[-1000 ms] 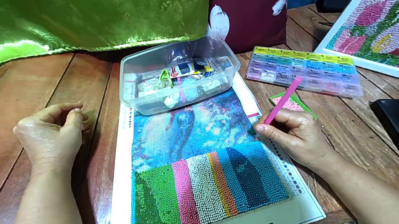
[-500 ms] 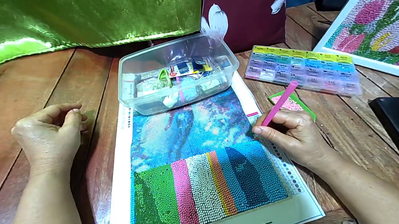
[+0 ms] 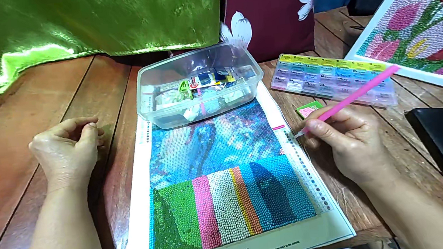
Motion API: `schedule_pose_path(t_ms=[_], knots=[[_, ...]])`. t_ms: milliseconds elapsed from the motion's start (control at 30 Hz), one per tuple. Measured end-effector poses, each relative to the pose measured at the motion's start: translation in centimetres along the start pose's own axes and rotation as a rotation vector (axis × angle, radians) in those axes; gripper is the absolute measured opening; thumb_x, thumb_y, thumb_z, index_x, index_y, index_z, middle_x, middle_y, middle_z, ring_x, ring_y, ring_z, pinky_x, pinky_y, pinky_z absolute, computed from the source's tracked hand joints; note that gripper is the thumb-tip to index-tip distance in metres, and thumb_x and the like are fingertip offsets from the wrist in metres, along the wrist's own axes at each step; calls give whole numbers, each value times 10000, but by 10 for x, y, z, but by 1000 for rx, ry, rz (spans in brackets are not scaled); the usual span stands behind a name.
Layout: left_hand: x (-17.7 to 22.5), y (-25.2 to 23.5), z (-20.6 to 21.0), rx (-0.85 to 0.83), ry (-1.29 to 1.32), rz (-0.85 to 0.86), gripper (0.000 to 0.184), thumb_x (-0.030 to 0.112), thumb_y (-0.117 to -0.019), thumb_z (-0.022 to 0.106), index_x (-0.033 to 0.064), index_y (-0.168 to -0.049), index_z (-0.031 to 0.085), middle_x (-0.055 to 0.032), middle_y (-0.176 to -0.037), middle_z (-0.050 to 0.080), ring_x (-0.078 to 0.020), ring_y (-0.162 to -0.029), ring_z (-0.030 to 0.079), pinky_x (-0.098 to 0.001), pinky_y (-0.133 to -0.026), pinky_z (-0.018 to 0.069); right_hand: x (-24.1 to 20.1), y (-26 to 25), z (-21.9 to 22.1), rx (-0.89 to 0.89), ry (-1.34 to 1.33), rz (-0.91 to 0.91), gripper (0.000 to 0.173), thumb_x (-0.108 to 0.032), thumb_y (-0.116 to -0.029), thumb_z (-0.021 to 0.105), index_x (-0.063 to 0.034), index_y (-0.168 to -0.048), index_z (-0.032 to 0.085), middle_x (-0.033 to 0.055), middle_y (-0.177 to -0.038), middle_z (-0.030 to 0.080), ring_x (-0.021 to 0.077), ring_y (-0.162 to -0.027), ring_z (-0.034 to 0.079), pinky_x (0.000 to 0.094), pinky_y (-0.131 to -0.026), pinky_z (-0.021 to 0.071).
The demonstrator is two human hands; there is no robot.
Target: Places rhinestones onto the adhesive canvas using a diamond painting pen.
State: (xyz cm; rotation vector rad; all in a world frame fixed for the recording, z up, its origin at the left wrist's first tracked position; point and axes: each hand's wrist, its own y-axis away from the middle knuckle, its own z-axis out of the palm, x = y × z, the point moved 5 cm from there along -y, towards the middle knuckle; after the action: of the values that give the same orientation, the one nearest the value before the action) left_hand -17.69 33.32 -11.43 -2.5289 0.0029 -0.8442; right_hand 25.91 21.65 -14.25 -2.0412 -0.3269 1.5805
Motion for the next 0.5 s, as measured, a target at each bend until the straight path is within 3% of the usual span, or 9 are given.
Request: schedule_pose_path(t_ms=[100,233,367,500], knots=[[0,0,0,14,11,10,305,126,-1007,490,-71,-1151,673,-211,-912,686,-165,-693,614,-384,-707,526,-5,-3,-19,78,5,-8,103,-107,-983,611,-157,-1009,697,-142,-947,704,-22,-815,665,169,-747,582],[0,0,1,3,17,5,299,124,-1011,494,-70,-1153,672,-201,-907,682,-146,-695,611,-360,-709,525,-7,-5,-45,72,156,17,136,-100,-973,594,-78,-1080,677,-112,-997,701,-28,-878,672,162,-814,579],[0,0,2,-3,1,-2,291,117,-1021,492,-71,-1158,668,-203,-912,684,-162,-702,612,-382,-724,528,8,3,-60,108,252,47,131,-126,-1003,558,-56,-1068,647,-102,-977,662,-73,-791,608,115,-702,526],[-7,0,1,-29,0,-13,295,127,-1048,491,-67,-1201,654,-229,-958,682,-223,-741,629,-450,-757,533,14,8,-61,140,364,64,177,-165,-1021,539,-14,-1041,628,-51,-908,640,-70,-756,590,125,-690,515]])
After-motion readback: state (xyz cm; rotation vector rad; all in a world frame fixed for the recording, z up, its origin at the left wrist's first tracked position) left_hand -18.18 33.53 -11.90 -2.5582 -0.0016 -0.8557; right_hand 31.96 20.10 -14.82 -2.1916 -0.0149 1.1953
